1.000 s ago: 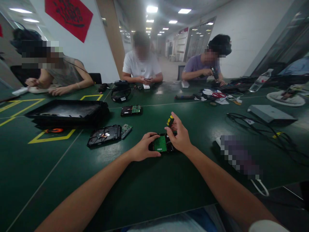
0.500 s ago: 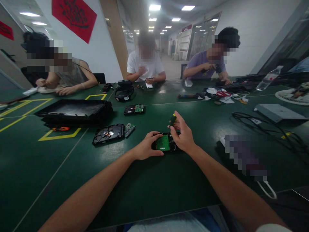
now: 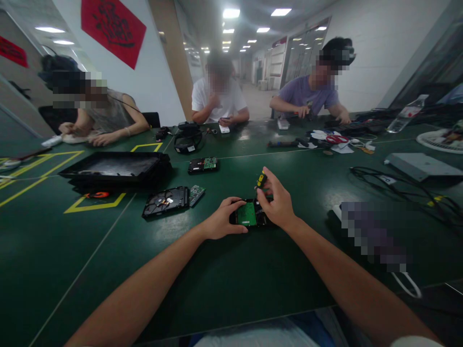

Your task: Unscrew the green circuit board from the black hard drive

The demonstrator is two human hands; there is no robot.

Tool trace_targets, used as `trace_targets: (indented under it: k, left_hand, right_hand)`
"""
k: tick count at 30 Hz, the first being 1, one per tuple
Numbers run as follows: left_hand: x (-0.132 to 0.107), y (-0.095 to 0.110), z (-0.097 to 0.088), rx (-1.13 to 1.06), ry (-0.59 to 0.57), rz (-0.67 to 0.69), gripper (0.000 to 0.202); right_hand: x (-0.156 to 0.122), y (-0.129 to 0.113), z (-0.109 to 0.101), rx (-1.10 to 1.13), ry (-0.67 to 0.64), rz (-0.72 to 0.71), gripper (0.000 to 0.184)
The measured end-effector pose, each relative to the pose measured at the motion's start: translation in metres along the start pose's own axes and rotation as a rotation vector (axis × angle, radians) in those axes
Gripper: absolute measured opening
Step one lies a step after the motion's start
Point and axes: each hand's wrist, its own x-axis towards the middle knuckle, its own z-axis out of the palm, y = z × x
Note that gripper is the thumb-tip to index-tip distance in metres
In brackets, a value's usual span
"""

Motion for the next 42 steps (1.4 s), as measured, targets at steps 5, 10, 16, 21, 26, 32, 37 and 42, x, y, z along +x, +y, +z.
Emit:
trace_targets:
  k: [5,10,16,21,26,32,37,42]
  left_hand:
    - [-0.0008,0.0024,-0.0012,-0.004,-0.003,-0.01,0.089]
    - [-0.0011,0.001,-0.001,-0.007,-0.001,-0.009,0.089]
    - [0.0005,-0.0021,-0.0004,-0.004,-0.011,0.003,0.091]
    - [0.0001,-0.0016,-0.0005,-0.013,-0.002,-0.006,0.091]
    - [0.0006,-0.004,0.001,-0.008,-0.002,0.001,0.092]
    - [0.0011,-0.0062,0.002,-0.007,0.004,-0.001,0.092]
    - [0.001,-0.0056,0.0009,-0.003,-0.007,-0.003,0.093]
    - [0.0005,-0.0048,-0.0001,-0.003,-0.015,0.004,0.092]
  right_hand:
    - [-0.0005,0.0031,0.0016,-0.016,0.03,-0.007,0.072]
    - [-0.0003,0.0024,0.0014,0.047,0.005,0.0,0.068]
    - [-0.0006,0.0053,0.001,-0.008,0.076,-0.027,0.067]
    - [-0.0004,0.0043,0.0004,0.012,0.029,-0.021,0.068]
    - [0.0001,0.0043,0.001,0.003,0.066,-0.037,0.068]
    - [0.0006,0.0029,-0.0002,-0.022,0.052,-0.05,0.065]
    - [0.0006,0.0025,-0.0003,-0.038,0.08,-0.051,0.069]
    - [0.0005,0.0015,-0.001,-0.049,0.058,-0.061,0.068]
